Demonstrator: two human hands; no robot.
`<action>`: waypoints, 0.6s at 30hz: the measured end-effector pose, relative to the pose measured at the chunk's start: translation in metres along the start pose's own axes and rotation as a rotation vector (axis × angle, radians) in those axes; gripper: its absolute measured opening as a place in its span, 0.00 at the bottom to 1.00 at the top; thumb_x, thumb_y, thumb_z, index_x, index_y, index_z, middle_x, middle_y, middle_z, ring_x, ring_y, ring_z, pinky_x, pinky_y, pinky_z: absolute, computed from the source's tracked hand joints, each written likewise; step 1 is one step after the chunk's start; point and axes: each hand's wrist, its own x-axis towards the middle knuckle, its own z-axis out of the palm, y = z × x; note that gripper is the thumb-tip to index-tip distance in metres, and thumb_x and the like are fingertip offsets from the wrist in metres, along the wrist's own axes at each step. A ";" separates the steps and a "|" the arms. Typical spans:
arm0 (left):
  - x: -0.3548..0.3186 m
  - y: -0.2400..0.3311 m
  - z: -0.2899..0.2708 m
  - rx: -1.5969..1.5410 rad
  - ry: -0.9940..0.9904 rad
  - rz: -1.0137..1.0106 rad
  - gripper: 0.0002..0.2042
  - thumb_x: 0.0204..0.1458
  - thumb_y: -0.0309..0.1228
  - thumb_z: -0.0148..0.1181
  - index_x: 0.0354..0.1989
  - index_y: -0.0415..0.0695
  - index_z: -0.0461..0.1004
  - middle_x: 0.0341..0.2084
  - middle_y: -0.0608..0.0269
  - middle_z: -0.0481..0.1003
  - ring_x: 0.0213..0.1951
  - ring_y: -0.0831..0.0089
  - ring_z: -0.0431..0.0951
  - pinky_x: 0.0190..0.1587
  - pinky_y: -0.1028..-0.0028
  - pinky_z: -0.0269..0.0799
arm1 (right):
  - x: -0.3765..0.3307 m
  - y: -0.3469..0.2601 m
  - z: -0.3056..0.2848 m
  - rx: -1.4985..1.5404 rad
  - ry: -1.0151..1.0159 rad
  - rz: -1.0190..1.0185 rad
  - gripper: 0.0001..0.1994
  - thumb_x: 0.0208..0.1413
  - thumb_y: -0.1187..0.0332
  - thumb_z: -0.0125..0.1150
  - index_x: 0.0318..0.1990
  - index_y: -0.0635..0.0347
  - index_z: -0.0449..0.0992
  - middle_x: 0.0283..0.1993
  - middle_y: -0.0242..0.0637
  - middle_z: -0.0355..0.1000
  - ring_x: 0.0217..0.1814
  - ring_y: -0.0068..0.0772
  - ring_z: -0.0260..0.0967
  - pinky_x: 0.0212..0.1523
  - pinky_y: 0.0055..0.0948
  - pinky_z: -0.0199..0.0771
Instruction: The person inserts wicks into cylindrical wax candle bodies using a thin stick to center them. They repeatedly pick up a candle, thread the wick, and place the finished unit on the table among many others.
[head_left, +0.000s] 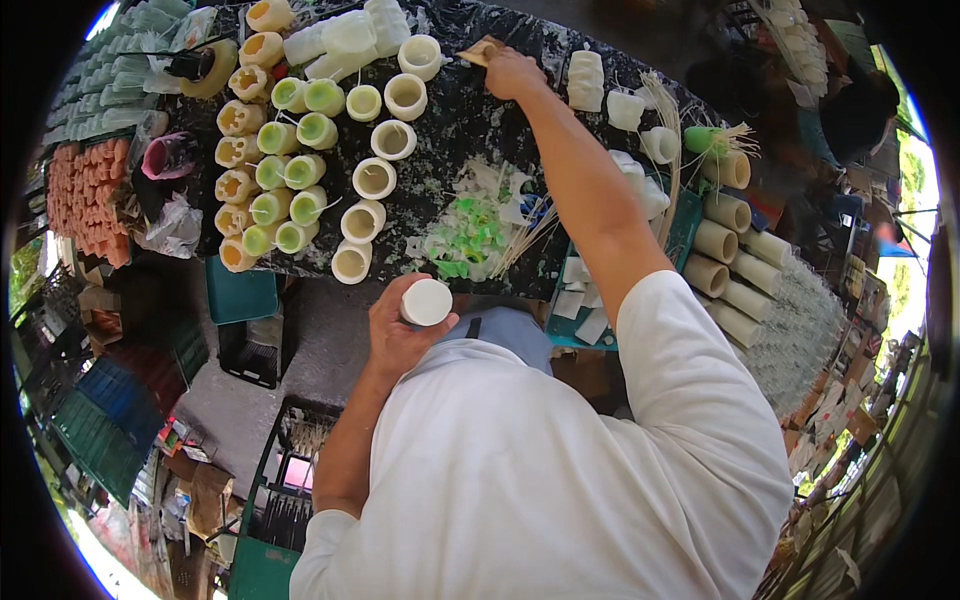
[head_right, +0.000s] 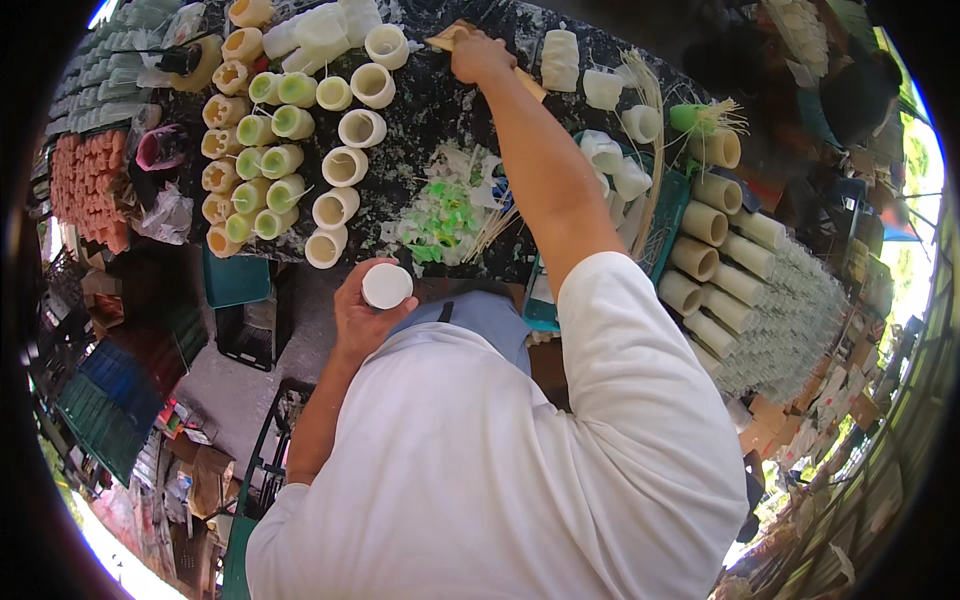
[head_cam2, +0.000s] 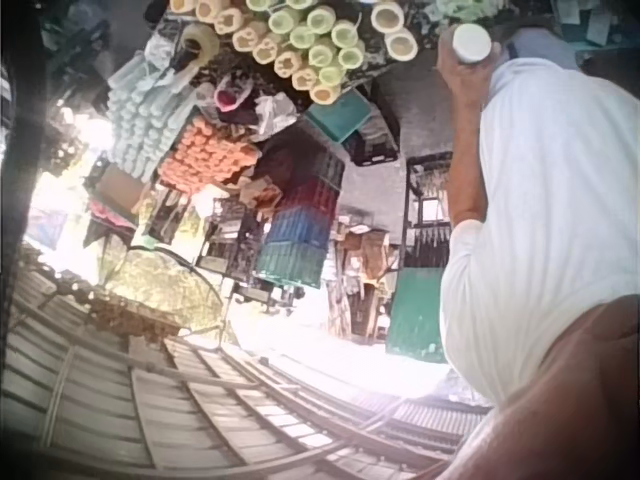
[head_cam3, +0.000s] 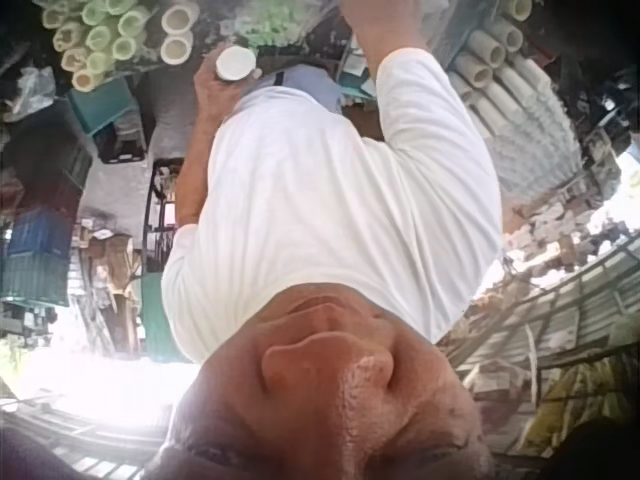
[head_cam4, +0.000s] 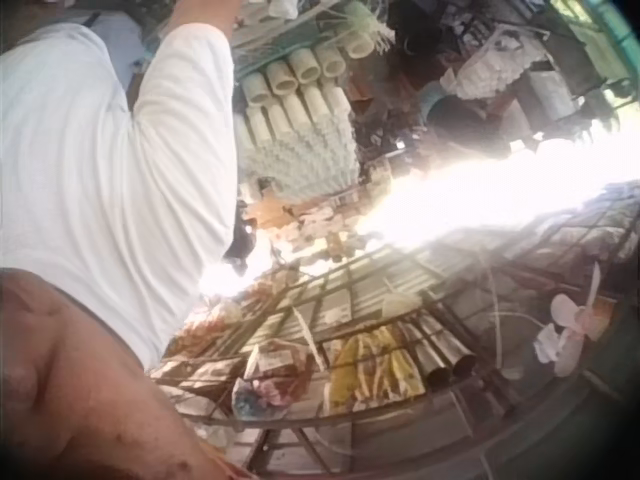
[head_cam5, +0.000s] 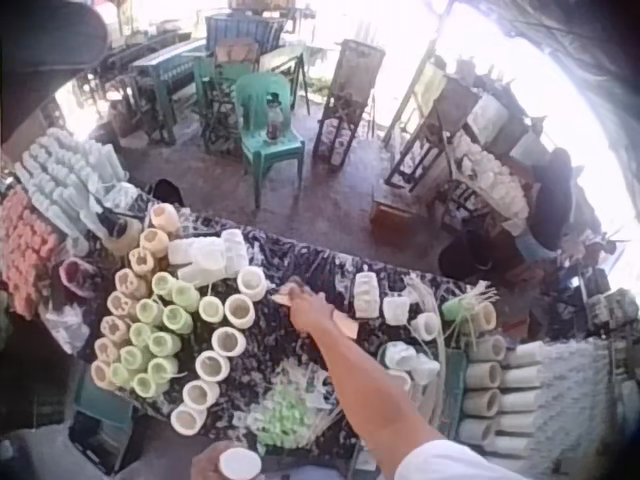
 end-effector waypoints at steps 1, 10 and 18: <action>-0.003 -0.003 -0.002 -0.004 0.034 -0.031 0.29 0.39 0.23 0.83 0.52 0.41 0.77 0.44 0.61 0.81 0.44 0.74 0.82 0.49 0.70 0.79 | -0.055 -0.028 0.037 -0.035 -0.014 -0.118 0.20 0.63 0.67 0.56 0.62 0.49 0.73 0.71 0.43 0.66 0.72 0.59 0.64 0.56 0.67 0.75; 0.003 0.001 -0.008 0.008 0.032 0.043 0.27 0.43 0.21 0.79 0.54 0.40 0.77 0.43 0.63 0.82 0.45 0.75 0.82 0.50 0.72 0.79 | -0.063 -0.009 -0.050 0.005 0.007 -0.269 0.28 0.60 0.73 0.55 0.70 0.52 0.68 0.61 0.46 0.75 0.60 0.53 0.76 0.57 0.47 0.79; 0.000 -0.004 -0.001 0.000 0.046 0.000 0.27 0.43 0.21 0.79 0.54 0.40 0.77 0.43 0.64 0.82 0.44 0.76 0.82 0.49 0.72 0.79 | -0.130 -0.049 0.039 -0.068 -0.209 -0.279 0.22 0.65 0.68 0.52 0.65 0.39 0.74 0.72 0.40 0.64 0.72 0.60 0.64 0.54 0.81 0.69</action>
